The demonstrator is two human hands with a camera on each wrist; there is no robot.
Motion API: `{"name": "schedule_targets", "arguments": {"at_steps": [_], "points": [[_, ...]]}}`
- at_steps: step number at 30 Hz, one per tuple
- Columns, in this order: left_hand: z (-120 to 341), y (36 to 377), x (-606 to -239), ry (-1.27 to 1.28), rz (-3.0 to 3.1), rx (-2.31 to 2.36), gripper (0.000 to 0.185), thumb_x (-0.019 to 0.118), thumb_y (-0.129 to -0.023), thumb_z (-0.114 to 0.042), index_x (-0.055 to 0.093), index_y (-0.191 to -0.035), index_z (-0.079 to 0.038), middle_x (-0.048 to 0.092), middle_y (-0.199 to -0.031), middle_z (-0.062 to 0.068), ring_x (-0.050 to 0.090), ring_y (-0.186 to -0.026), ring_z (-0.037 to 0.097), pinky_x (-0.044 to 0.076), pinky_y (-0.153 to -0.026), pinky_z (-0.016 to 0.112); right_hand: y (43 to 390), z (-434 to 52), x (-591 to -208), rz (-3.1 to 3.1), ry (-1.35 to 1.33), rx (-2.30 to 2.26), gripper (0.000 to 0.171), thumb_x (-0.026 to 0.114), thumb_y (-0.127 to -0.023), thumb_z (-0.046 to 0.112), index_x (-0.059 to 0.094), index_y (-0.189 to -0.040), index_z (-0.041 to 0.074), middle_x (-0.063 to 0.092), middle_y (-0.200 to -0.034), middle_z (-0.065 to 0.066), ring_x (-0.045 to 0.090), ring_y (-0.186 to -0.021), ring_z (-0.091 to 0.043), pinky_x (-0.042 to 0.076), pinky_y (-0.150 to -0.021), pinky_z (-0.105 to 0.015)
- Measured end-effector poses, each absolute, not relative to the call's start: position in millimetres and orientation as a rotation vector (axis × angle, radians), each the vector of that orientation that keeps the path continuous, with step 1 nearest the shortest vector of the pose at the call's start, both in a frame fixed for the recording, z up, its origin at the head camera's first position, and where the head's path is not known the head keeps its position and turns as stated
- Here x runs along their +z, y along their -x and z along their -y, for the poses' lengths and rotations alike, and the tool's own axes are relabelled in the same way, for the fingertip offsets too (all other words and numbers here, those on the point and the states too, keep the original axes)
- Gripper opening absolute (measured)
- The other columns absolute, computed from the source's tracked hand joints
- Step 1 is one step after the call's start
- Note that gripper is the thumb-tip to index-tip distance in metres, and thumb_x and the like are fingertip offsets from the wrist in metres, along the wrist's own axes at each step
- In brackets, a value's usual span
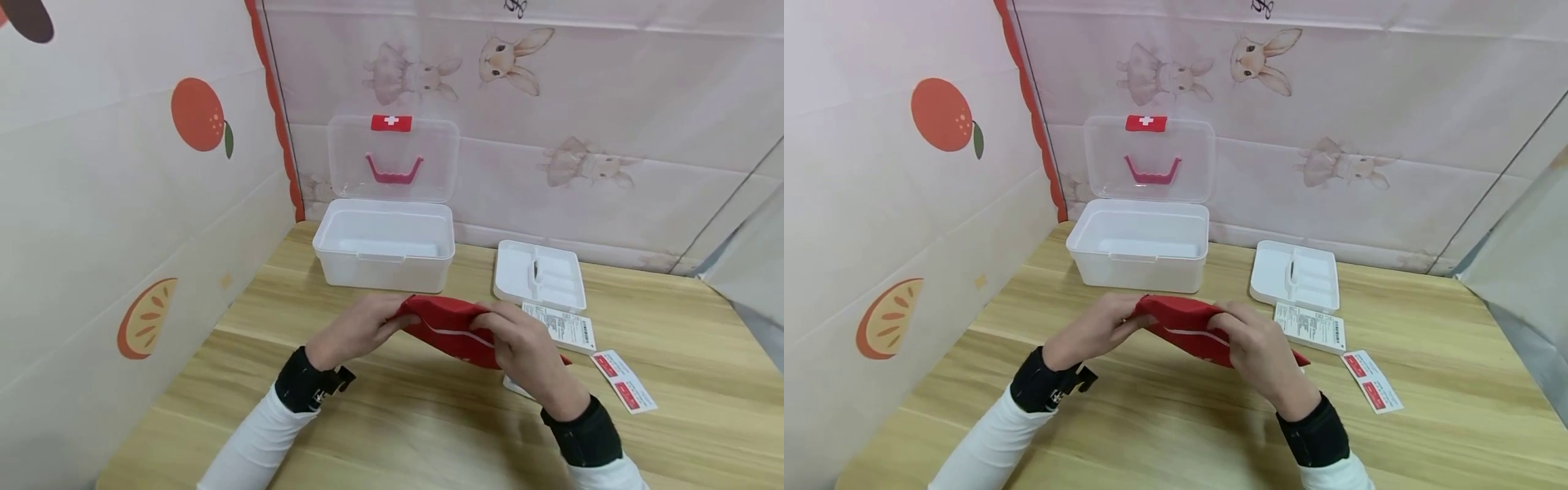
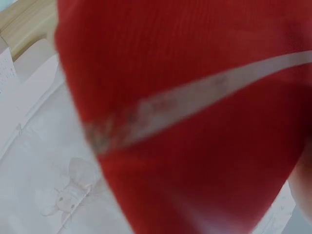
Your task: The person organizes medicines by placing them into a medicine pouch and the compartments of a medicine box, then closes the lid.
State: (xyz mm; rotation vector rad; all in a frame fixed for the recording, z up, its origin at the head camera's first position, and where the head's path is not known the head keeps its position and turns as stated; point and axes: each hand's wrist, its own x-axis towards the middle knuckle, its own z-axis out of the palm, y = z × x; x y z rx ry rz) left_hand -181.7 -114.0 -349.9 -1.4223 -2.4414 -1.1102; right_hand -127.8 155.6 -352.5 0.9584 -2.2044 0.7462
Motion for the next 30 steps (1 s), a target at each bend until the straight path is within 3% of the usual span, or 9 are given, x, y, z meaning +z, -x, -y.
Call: {"name": "schedule_targets", "arguments": {"at_steps": [8, 11, 15, 20, 23, 30], "points": [[113.8, 183.0, -346.1, 1.283, 2.310, -1.043, 0.028, 0.066, -0.094, -0.008, 0.067, -0.122, -0.005, 0.073, -0.112, 0.007, 0.071, -0.099, 0.015, 0.055, -0.087, 0.025, 131.7, -166.2, -346.9, 2.174, -0.871, 0.756, 0.034, 0.074, -0.072, -0.022, 0.071, -0.097, 0.002, 0.069, -0.106, -0.014, 0.068, -0.091, -0.028, 0.060, -0.071, -0.044], [118.2, 183.4, -344.6, 1.230, 2.246, -1.073, 0.028, 0.066, -0.094, -0.007, 0.067, -0.121, -0.005, 0.073, -0.112, 0.008, 0.071, -0.099, 0.016, 0.056, -0.087, 0.028, 133.2, -174.7, -342.7, 2.120, -0.807, 0.763, 0.031, 0.072, -0.075, -0.022, 0.070, -0.098, -0.001, 0.069, -0.105, -0.015, 0.068, -0.089, -0.027, 0.057, -0.079, -0.026], [127.8, 185.1, -342.2, 1.156, 2.140, -1.262, 0.028, 0.064, -0.093, 0.002, 0.066, -0.121, -0.002, 0.072, -0.115, 0.011, 0.070, -0.101, 0.020, 0.057, -0.087, 0.032, 135.0, -185.9, -336.3, 1.956, -0.647, 0.784, 0.022, 0.063, -0.080, -0.022, 0.070, -0.094, -0.008, 0.070, -0.103, -0.020, 0.067, -0.086, -0.029, 0.044, -0.088, -0.005], [144.4, 192.9, -337.1, 1.012, 2.054, -1.364, 0.018, 0.062, -0.092, 0.010, 0.068, -0.108, 0.004, 0.074, -0.104, 0.016, 0.073, -0.090, 0.026, 0.058, -0.079, 0.027, 138.1, -190.0, -331.8, 1.811, -0.518, 0.814, 0.019, 0.050, -0.085, -0.021, 0.068, -0.087, -0.012, 0.070, -0.095, -0.024, 0.065, -0.084, -0.036, 0.042, -0.086, -0.007], [154.2, 200.7, -332.4, 0.886, 2.031, -1.370, 0.011, 0.061, -0.093, 0.007, 0.070, -0.099, 0.005, 0.075, -0.096, 0.016, 0.073, -0.082, 0.022, 0.057, -0.072, 0.021, 139.3, -189.7, -329.8, 1.788, -0.506, 0.814, 0.023, 0.045, -0.086, -0.020, 0.067, -0.084, -0.012, 0.070, -0.092, -0.025, 0.064, -0.082, -0.037, 0.040, -0.082, -0.007], [179.9, 228.6, -313.6, 0.670, 2.021, -1.495, 0.021, 0.059, -0.100, -0.011, 0.068, -0.112, 0.003, 0.072, -0.103, 0.017, 0.070, -0.087, 0.004, 0.057, -0.073, 0.021, 140.7, -191.2, -332.6, 1.854, -0.571, 0.815, 0.028, 0.043, -0.085, -0.020, 0.068, -0.083, -0.010, 0.071, -0.092, -0.022, 0.065, -0.083, -0.033, 0.040, -0.073, -0.011]]}}
